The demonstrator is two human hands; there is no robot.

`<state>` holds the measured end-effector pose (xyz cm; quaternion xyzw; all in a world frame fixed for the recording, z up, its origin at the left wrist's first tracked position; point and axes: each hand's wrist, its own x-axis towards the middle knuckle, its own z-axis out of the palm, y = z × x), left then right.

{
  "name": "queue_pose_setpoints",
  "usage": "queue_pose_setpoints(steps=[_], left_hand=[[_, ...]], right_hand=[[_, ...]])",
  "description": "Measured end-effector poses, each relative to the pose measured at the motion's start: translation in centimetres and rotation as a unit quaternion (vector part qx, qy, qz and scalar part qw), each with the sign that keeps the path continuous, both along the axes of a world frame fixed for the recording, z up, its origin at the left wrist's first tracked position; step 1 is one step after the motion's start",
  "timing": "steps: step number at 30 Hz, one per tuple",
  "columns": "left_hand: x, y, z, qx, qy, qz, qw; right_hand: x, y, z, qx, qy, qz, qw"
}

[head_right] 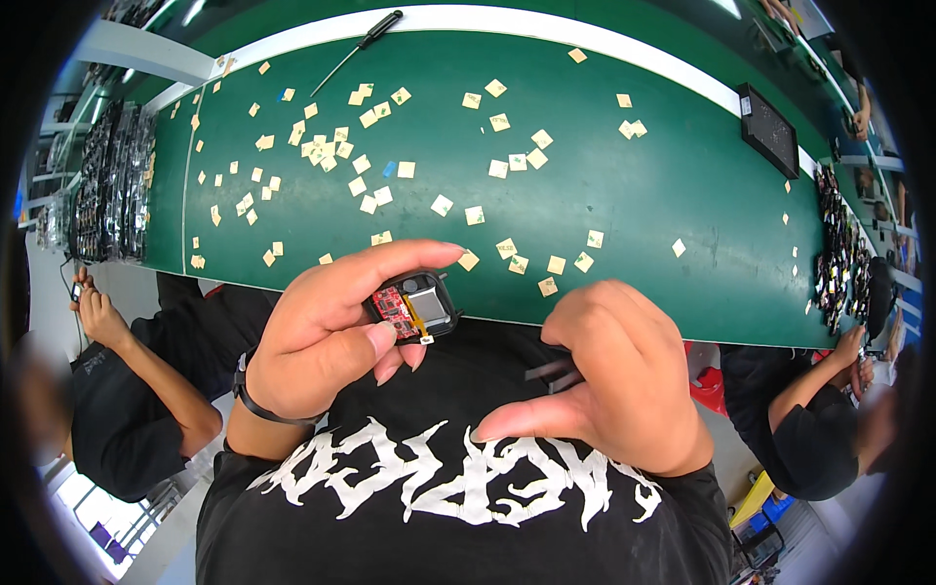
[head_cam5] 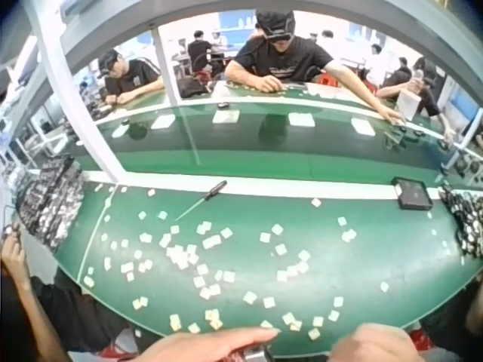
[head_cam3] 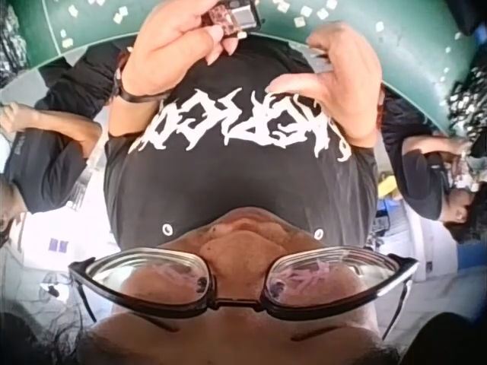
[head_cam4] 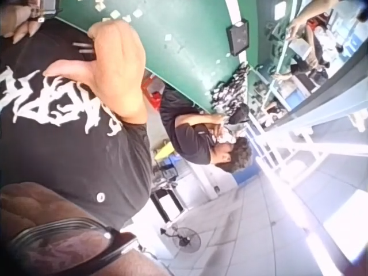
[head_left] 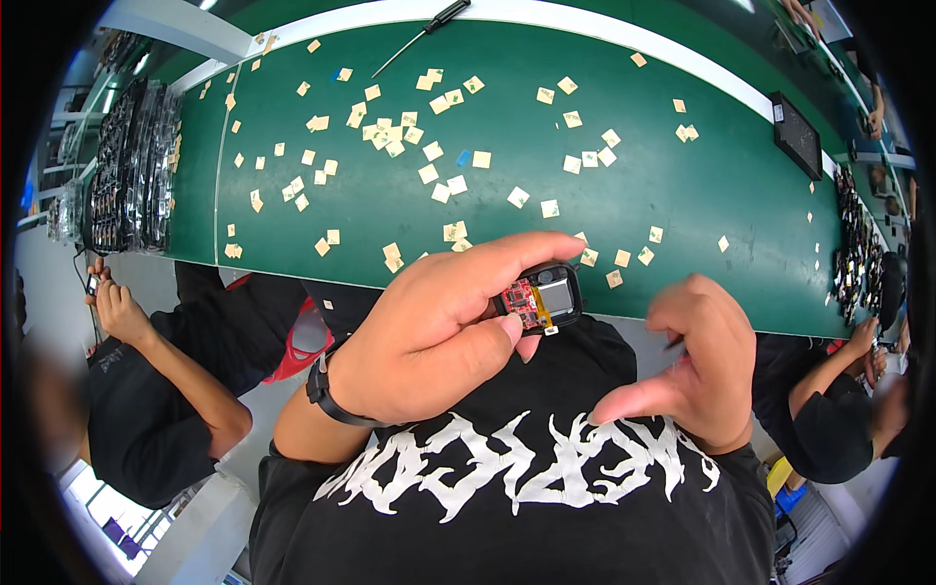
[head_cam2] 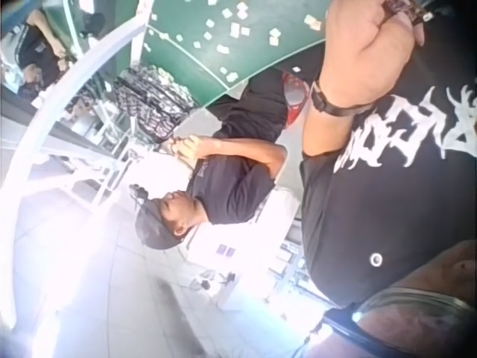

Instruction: The recorder is assembling small electronic components, specifically attaching stickers or insulation to battery-like parts using tweezers.

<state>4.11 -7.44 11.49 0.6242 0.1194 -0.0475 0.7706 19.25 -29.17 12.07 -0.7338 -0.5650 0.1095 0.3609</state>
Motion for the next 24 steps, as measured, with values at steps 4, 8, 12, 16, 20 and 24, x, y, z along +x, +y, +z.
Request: queue_pose_setpoints(steps=[4, 8, 12, 16, 20, 24], left_hand=[[-0.1, -0.4, -0.4, -0.02, 0.019, 0.005, 1.0], [0.2, -0.4, -0.6, -0.007, 0.055, -0.017, 0.998], [0.6, -0.9, 0.3, -0.003, 0.111, -0.012, 0.994], [0.8, -1.6, 0.1, 0.049, 0.084, 0.0, 0.995], [0.8, -1.9, 0.3, 0.092, 0.057, -0.002, 0.994], [0.7, -1.6, 0.8, 0.124, 0.05, -0.023, 0.991]], right_hand=[[0.3, -1.2, -1.3, 0.008, 0.417, 0.121, 0.901], [-3.5, -2.1, -4.1, 0.051, 0.688, 0.109, 0.715], [-3.2, -2.5, -3.9, -0.062, 0.513, 0.117, 0.848], [-2.6, -2.2, -3.7, 0.074, 0.162, 0.042, 0.983], [-1.1, -1.6, -1.3, 0.077, -0.014, 0.029, 0.996], [-0.9, -0.7, -0.7, 0.141, -0.171, 0.015, 0.975]])
